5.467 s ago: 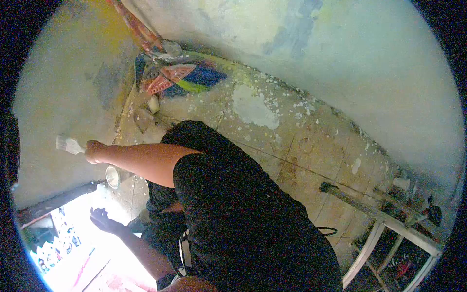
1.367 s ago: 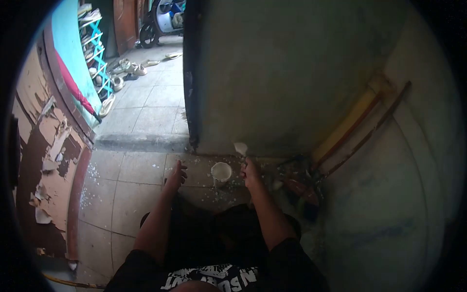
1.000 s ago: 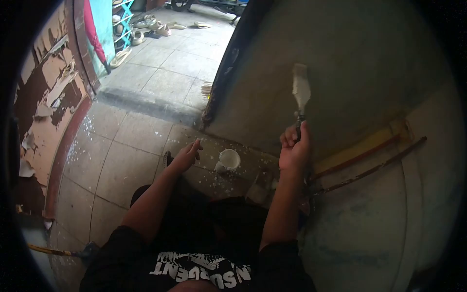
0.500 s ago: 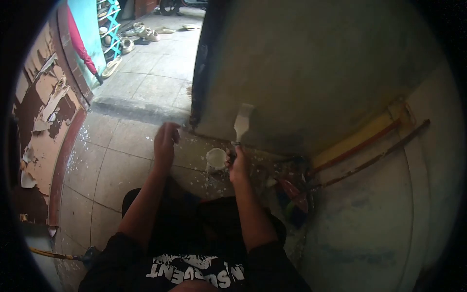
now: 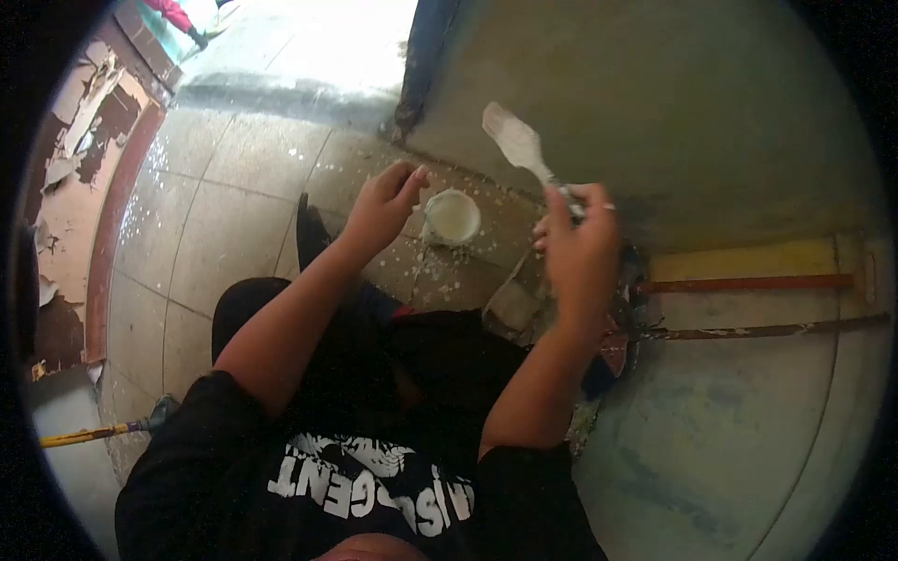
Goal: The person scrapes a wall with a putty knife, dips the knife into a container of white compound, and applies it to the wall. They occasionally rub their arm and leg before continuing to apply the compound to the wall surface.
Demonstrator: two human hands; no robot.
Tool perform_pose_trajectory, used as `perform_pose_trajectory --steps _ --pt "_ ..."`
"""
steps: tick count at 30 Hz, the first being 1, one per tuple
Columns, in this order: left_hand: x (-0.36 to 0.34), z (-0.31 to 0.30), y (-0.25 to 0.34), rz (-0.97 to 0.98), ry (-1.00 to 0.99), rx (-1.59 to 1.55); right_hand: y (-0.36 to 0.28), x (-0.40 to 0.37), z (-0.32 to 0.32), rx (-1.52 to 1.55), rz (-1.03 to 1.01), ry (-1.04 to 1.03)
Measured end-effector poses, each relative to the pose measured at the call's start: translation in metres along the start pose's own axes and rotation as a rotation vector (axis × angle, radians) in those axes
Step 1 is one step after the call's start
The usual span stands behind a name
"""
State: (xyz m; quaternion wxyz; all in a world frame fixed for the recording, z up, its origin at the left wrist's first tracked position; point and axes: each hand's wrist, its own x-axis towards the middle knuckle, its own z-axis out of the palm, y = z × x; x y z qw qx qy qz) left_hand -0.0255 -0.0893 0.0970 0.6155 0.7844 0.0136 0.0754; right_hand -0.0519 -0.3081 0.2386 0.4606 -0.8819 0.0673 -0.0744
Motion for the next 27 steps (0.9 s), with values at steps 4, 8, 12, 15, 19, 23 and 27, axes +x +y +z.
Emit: perform_pose_trajectory --steps 4,8,12,15,19,23,27 --pt "0.008 -0.012 -0.001 -0.127 -0.049 -0.231 -0.019 -0.005 -0.001 0.211 -0.075 0.154" --pt "0.015 -0.027 0.007 -0.098 0.000 -0.312 -0.015 -0.006 0.011 0.168 -0.139 0.251" --pt "0.009 -0.038 0.019 -0.149 -0.017 -0.414 0.004 0.003 0.032 -0.129 -0.255 0.254" --pt "0.003 -0.040 0.022 -0.206 -0.042 -0.472 0.008 0.007 0.050 -0.234 -0.350 0.235" --pt "0.004 -0.040 0.020 -0.153 -0.031 -0.461 0.021 0.011 0.068 -0.265 -0.304 0.098" --pt "0.003 -0.041 0.019 -0.151 -0.026 -0.436 0.036 0.015 0.085 -0.373 -0.291 -0.023" --pt "0.005 -0.043 0.018 -0.133 -0.004 -0.447 0.047 0.018 0.097 -0.360 -0.324 -0.033"
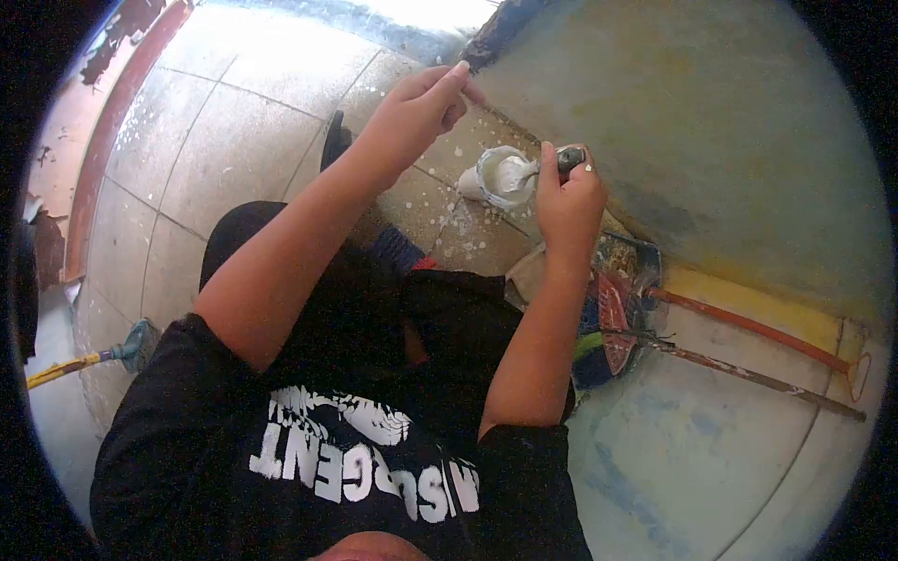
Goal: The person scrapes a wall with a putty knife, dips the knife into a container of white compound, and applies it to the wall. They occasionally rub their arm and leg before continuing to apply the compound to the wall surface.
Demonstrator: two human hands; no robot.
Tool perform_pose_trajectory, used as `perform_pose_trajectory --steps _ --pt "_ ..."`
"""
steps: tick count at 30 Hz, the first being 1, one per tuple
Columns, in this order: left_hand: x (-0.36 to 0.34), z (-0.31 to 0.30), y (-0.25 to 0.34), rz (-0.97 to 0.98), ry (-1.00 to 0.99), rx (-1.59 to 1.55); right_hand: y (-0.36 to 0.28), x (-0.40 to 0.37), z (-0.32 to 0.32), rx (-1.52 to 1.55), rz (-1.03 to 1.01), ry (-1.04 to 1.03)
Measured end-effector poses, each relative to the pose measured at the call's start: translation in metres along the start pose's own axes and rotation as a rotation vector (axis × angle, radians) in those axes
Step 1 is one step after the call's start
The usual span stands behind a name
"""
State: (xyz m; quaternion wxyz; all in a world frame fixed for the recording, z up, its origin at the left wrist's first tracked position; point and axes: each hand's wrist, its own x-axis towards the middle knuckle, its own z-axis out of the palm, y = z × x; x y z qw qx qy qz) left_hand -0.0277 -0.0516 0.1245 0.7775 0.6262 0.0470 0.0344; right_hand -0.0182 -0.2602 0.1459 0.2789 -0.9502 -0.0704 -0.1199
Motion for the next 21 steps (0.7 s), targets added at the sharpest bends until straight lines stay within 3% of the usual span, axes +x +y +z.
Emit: perform_pose_trajectory --steps 18,20,21 --pt "0.003 -0.007 -0.002 0.042 0.007 -0.002 0.022 0.003 0.015 0.065 0.048 -0.001" --pt "0.005 -0.008 -0.003 -0.024 0.028 0.010 0.020 0.005 0.006 -0.141 0.159 -0.029" --pt "0.006 -0.006 -0.002 -0.028 0.051 0.013 0.014 0.004 0.001 -0.061 0.178 -0.067"
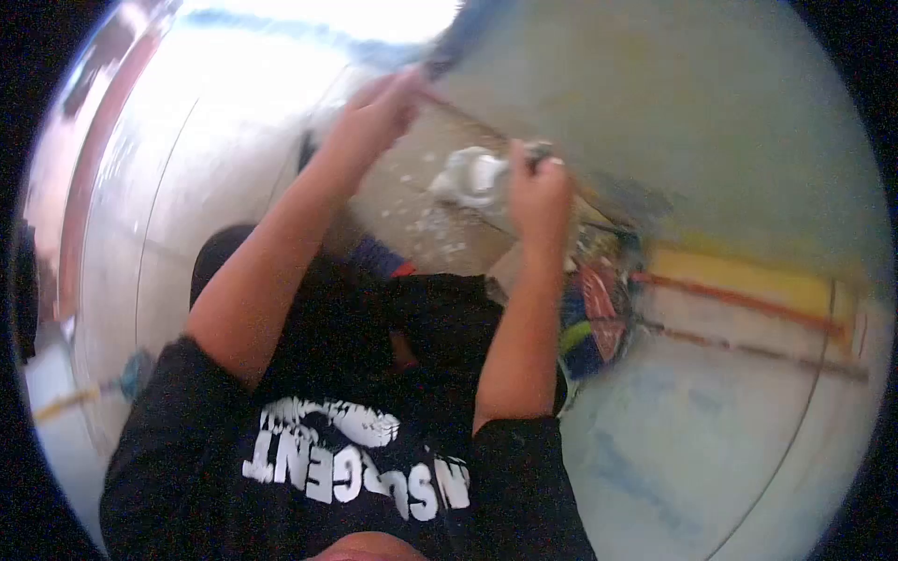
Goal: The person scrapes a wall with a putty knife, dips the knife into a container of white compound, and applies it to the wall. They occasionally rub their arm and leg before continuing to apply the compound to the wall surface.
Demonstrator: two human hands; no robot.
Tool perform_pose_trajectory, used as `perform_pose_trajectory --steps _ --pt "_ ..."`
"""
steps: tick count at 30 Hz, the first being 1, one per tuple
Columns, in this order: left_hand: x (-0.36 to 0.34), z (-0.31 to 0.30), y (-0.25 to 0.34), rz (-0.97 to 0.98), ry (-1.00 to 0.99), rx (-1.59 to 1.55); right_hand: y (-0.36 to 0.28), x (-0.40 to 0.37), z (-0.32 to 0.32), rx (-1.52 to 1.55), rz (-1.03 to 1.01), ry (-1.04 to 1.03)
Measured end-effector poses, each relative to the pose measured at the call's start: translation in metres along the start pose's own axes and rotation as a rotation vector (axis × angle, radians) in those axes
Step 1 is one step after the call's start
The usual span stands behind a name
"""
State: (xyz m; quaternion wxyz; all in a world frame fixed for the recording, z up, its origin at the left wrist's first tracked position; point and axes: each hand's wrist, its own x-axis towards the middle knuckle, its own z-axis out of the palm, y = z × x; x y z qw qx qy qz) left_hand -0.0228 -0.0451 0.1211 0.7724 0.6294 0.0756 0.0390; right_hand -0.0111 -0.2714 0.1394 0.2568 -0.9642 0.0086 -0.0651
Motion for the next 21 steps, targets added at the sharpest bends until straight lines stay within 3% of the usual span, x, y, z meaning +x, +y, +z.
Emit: perform_pose_trajectory --steps 2,3,4,5,6,7,8,9,17,19,21 --pt "0.011 -0.001 -0.015 -0.070 -0.019 -0.030 0.003 0.000 -0.001 0.083 0.030 0.009" --pt "-0.003 0.004 0.011 -0.138 -0.008 0.044 0.022 0.005 0.012 0.218 0.014 0.030" --pt "0.000 0.007 0.002 -0.160 0.020 0.026 0.005 -0.001 -0.006 0.230 0.093 -0.059" --pt "0.026 -0.010 -0.037 -0.297 0.077 0.031 -0.004 -0.005 -0.017 0.256 0.042 -0.021" --pt "0.017 -0.009 -0.020 -0.209 -0.036 0.010 0.019 0.004 0.007 0.368 -0.054 0.020" --pt "0.060 -0.021 -0.057 -0.375 -0.117 -0.122 0.018 -0.004 -0.010 0.230 -0.169 0.197" --pt "0.030 0.007 -0.016 -0.340 0.037 0.123 0.019 -0.002 -0.011 0.265 -0.206 0.227" --pt "0.023 0.005 -0.016 -0.224 -0.020 0.019 0.018 -0.002 -0.013 0.272 -0.188 0.232" --pt "0.015 -0.001 -0.034 -0.215 -0.108 0.151 0.024 -0.019 -0.021 0.278 -0.201 0.262" --pt "0.014 0.000 -0.035 -0.216 -0.049 0.219 0.023 -0.022 -0.023 0.301 -0.167 0.269" --pt "0.015 0.001 -0.040 -0.214 -0.053 0.205 0.024 -0.018 -0.022 0.379 -0.166 0.186"
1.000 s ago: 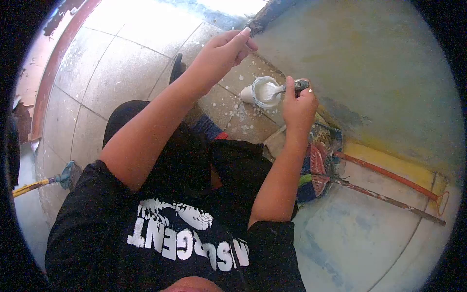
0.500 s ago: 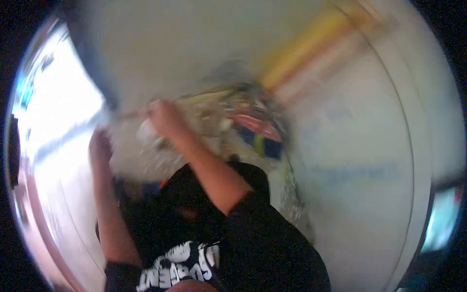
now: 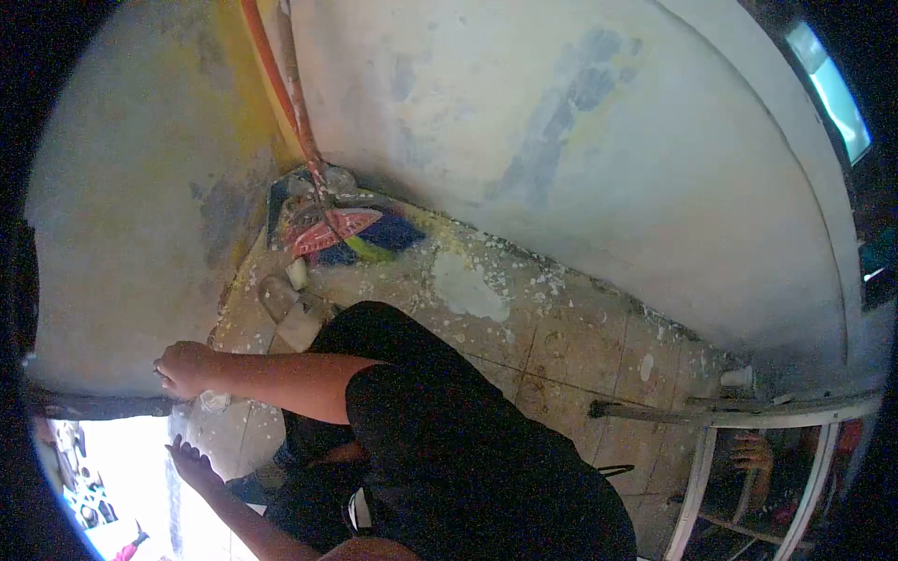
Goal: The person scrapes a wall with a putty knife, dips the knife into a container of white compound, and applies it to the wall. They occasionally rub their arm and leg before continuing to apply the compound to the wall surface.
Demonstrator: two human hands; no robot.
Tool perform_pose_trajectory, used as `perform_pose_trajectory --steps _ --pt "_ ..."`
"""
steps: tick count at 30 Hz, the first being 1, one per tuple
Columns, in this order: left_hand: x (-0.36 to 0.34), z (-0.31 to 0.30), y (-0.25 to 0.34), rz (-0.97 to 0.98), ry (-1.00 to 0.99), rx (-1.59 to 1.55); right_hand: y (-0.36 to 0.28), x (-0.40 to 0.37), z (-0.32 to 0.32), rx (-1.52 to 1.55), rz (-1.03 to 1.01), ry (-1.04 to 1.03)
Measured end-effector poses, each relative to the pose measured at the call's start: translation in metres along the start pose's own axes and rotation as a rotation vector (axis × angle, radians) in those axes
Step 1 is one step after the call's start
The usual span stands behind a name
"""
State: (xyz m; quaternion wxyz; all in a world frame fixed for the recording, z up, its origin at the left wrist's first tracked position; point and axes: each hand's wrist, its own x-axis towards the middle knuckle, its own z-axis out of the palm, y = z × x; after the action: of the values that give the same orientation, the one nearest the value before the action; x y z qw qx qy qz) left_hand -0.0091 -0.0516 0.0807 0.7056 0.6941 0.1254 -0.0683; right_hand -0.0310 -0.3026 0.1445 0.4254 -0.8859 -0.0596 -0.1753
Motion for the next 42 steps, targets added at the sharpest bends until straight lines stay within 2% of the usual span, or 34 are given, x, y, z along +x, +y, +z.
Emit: perform_pose_trajectory --steps 4,10,13,15,16,17,18,19,20,21,22,23,24,25,28,30,32,33,34,35,36,38,40,41,42 --pt "-0.002 0.002 -0.004 -0.010 0.022 0.022 -0.003 -0.003 -0.001 -0.054 -0.012 0.066" --pt "0.004 -0.002 -0.013 -0.016 -0.003 0.061 0.002 -0.003 0.003 -0.068 -0.021 0.055" --pt "0.018 -0.008 -0.022 -0.025 0.005 0.095 0.004 0.001 0.009 -0.012 0.006 0.022" --pt "0.020 -0.010 -0.026 -0.033 -0.013 0.121 0.011 0.004 0.021 -0.103 -0.044 0.030" --pt "0.018 -0.009 -0.030 -0.040 -0.012 0.116 0.015 0.008 0.027 -0.052 0.025 -0.030" --pt "0.062 -0.045 -0.063 0.096 -0.166 0.239 0.024 0.010 0.036 -0.009 0.015 -0.075" --pt "0.011 -0.010 -0.030 0.105 -0.143 0.234 0.015 0.001 0.022 0.023 -0.009 -0.017" --pt "-0.004 0.002 -0.020 0.250 -0.175 0.312 0.012 0.005 0.011 0.027 0.028 -0.189" --pt "-0.024 0.021 -0.002 0.347 -0.250 0.392 0.008 0.005 0.013 -0.008 0.025 -0.105" --pt "-0.009 0.016 -0.008 0.554 -0.366 0.581 0.003 0.007 0.005 -0.096 -0.029 -0.165" --pt "-0.029 0.039 0.003 0.514 -0.322 0.553 0.002 0.005 0.003 -0.072 -0.057 -0.085" --pt "-0.040 0.057 0.009 0.568 -0.260 0.659 -0.001 0.006 -0.001 -0.043 -0.057 -0.122" --pt "-0.034 0.060 0.008 0.579 -0.335 0.629 0.002 0.006 0.008 -0.055 -0.111 -0.046" --pt "-0.046 0.075 0.022 0.532 -0.258 0.698 -0.002 0.008 0.002 -0.006 -0.097 -0.086" --pt "-0.047 0.090 0.034 0.689 -0.112 0.572 -0.022 0.010 -0.022 0.017 -0.017 -0.193" --pt "-0.047 0.095 0.037 0.725 -0.076 0.542 -0.028 0.010 -0.022 0.044 -0.024 -0.211" --pt "-0.025 0.090 0.015 0.765 -0.071 0.535 -0.021 0.004 -0.025 0.047 0.007 -0.197" --pt "-0.032 0.094 0.020 0.647 -0.076 0.436 -0.018 0.001 -0.019 0.086 -0.047 -0.169" --pt "-0.040 0.096 0.030 0.659 -0.066 0.496 -0.017 0.001 -0.024 0.121 -0.107 -0.138" --pt "-0.034 0.094 0.027 0.691 -0.058 0.541 -0.011 0.001 -0.037 0.224 -0.066 -0.261" --pt "-0.029 0.092 0.023 0.717 -0.040 0.588 -0.001 0.003 -0.051 0.201 -0.056 -0.252" --pt "-0.036 0.095 0.027 0.715 -0.040 0.560 0.037 0.017 -0.082 -0.149 0.223 -0.280" --pt "-0.042 0.092 0.032 0.716 -0.029 0.540 0.211 0.036 -0.086 -0.531 0.129 -0.497" --pt "-0.045 0.091 0.033 0.720 -0.029 0.576 0.144 0.007 -0.130 -0.647 0.197 -0.403" --pt "-0.045 0.092 0.036 0.729 -0.026 0.611 0.185 -0.002 -0.132 -0.714 0.365 -0.459"
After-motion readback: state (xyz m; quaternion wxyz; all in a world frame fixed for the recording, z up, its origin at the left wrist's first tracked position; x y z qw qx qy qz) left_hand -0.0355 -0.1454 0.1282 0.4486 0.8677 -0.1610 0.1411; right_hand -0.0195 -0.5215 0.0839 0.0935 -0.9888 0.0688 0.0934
